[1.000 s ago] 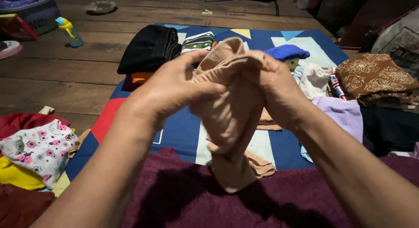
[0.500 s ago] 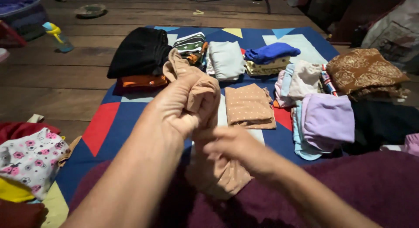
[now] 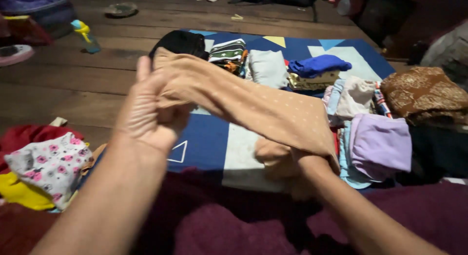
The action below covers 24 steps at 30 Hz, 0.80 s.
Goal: The person folds several pieces of clothing, including pink shorts, an orange shirt, black pants, and patterned tops, placing each folded item into a neat stack on a patterned mat. The person also briefly handles a tote bag and removes clothes from it.
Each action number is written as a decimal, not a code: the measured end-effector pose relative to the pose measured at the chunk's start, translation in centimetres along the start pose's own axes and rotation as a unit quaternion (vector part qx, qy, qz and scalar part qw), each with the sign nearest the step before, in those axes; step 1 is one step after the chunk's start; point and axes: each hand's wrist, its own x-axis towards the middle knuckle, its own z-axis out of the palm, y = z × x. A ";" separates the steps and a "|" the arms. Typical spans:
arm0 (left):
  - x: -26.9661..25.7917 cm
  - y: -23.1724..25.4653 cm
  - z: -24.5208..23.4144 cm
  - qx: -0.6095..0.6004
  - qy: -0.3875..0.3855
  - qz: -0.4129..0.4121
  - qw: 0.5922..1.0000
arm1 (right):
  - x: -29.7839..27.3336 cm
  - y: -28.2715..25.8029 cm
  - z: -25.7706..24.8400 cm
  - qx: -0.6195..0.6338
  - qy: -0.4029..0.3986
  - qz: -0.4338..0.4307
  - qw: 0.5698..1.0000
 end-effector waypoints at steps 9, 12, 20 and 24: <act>1.3 0.9 -11.5 0.365 0.172 -0.083 0.911 | 0.8 0.5 -5.9 0.243 0.030 0.065 0.967; 0.7 0.6 -13.8 0.389 0.190 -0.148 0.889 | 0.9 1.2 -6.6 0.312 0.049 0.079 0.946; 0.6 1.0 -13.5 0.389 0.243 -0.120 0.881 | 4.8 2.6 -6.3 0.178 0.184 0.116 0.960; 0.3 1.5 -14.4 0.301 0.242 -0.079 0.919 | 6.3 5.6 -7.1 0.141 0.212 0.135 0.958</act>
